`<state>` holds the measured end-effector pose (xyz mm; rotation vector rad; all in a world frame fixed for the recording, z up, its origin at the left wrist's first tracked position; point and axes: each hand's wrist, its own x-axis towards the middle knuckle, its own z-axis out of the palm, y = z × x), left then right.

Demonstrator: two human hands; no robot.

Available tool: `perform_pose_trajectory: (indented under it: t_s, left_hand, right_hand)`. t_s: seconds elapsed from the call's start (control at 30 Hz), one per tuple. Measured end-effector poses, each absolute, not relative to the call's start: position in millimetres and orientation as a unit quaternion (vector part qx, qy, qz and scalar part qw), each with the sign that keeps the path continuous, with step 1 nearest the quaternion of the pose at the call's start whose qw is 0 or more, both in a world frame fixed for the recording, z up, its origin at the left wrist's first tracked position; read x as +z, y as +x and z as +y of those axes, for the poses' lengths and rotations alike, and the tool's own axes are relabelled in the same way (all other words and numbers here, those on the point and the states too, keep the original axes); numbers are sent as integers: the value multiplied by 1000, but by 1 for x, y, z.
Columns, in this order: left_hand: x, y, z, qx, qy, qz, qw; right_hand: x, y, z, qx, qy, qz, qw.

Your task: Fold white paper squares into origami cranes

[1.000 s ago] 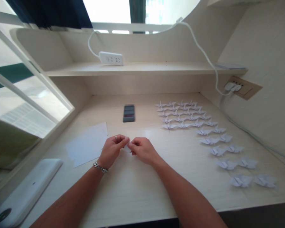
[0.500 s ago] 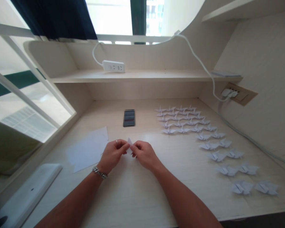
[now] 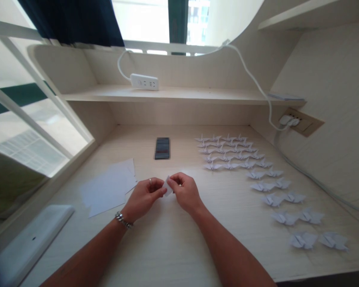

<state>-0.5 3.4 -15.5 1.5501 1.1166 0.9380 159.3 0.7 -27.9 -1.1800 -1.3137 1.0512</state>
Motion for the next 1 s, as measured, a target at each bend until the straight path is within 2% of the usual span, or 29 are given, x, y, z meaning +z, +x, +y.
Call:
perform_pose_trajectory:
  t_s: [0.23,0.43,1.0]
  left_hand:
    - [-13,3,2,433,592,448,511]
    - [-12,2,3,485,563,428,514]
    - [-12,3,3,495,551,436,512]
  right_hand:
    - [-26,158,1,482,-458,-515,540]
    - [-26,156,-2,464,-454,-522,553]
    - [-27,156,-1,455,-464,-507,566]
